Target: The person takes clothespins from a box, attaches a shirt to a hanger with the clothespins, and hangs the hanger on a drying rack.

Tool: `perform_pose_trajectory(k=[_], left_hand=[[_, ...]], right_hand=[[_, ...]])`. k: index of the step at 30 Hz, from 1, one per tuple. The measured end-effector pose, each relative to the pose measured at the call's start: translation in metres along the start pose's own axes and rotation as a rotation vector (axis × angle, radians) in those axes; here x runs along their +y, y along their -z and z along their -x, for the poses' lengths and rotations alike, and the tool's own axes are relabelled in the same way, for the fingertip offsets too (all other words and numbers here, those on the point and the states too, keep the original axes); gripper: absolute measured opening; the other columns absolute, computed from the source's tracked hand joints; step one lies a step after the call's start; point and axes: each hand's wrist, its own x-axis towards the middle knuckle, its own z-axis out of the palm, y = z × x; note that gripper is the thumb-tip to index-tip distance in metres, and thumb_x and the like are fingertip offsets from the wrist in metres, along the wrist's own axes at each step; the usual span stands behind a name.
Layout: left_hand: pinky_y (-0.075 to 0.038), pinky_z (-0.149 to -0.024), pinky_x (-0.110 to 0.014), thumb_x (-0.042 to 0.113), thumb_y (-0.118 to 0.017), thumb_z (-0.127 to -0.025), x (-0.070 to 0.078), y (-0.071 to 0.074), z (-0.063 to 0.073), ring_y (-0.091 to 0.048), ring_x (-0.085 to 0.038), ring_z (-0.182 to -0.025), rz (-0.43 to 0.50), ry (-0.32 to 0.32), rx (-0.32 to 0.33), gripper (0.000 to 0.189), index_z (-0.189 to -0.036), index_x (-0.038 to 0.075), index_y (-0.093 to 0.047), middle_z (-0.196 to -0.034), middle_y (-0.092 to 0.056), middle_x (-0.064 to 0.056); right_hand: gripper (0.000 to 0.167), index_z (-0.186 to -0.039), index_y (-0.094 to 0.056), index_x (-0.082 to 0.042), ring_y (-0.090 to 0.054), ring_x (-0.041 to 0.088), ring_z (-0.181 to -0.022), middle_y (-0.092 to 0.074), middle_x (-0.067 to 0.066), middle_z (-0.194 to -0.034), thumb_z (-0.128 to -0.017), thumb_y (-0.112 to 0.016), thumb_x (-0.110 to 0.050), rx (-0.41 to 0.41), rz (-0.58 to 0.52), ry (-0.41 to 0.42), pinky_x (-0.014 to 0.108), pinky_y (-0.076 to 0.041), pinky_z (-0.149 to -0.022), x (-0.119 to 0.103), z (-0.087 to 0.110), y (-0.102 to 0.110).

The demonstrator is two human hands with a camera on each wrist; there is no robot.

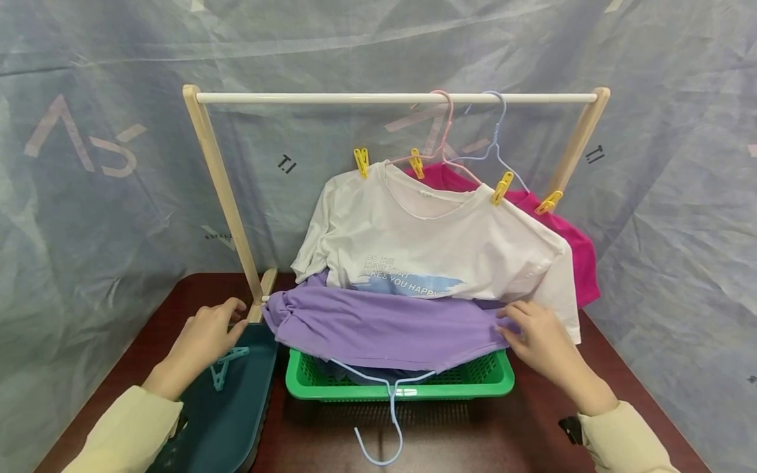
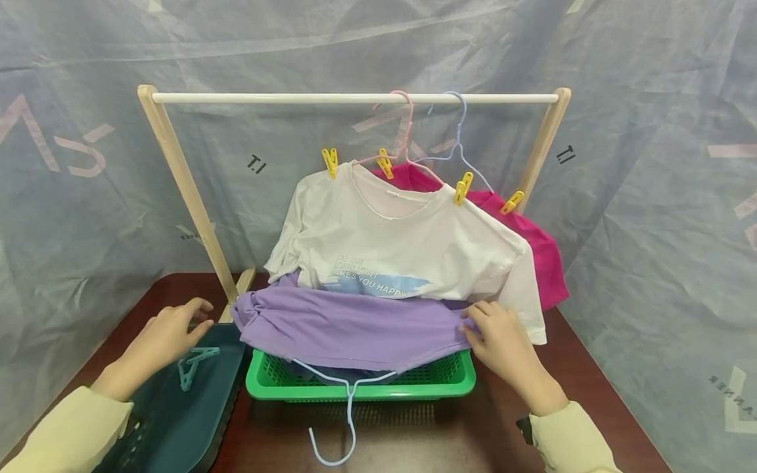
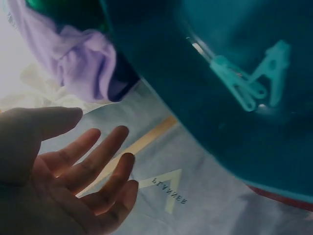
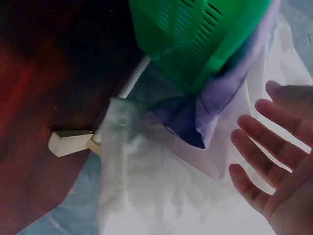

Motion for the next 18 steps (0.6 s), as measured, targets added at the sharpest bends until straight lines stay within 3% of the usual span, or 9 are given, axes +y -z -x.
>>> perform_pose_trajectory(k=[6,13,18], left_hand=[[-0.048,-0.053,-0.042,0.014,-0.065,-0.082,-0.011,-0.01,0.013,-0.058,-0.022,-0.062,-0.053,0.051,-0.104,0.031,-0.105,-0.004,-0.056,-0.086,-0.064,-0.019],[-0.046,-0.053,-0.042,0.015,-0.065,-0.081,-0.022,-0.023,0.022,-0.056,-0.025,-0.063,-0.116,0.143,-0.252,0.031,-0.103,-0.005,-0.056,-0.089,-0.063,-0.022],[-0.047,-0.059,-0.048,0.018,-0.068,-0.08,-0.027,-0.034,0.027,-0.056,-0.033,-0.07,-0.202,0.164,-0.281,0.035,-0.104,-0.005,-0.056,-0.088,-0.063,-0.022]], right_hand=[[0.021,-0.079,-0.063,-0.01,-0.053,0.015,-0.067,-0.059,-0.001,-0.074,-0.065,-0.077,-0.013,-0.067,-0.003,0.019,0.034,-0.042,-0.06,-0.004,0.009,-0.004],[0.016,-0.078,-0.062,-0.013,-0.051,0.014,-0.067,-0.057,-0.004,-0.076,-0.068,-0.075,-0.012,-0.102,-0.005,0.018,0.033,-0.041,-0.06,-0.007,0.015,-0.007],[0.02,-0.082,-0.063,-0.015,-0.052,0.015,-0.072,-0.058,-0.004,-0.083,-0.066,-0.075,-0.012,-0.133,-0.005,0.005,0.035,-0.041,-0.062,-0.007,0.017,-0.007]])
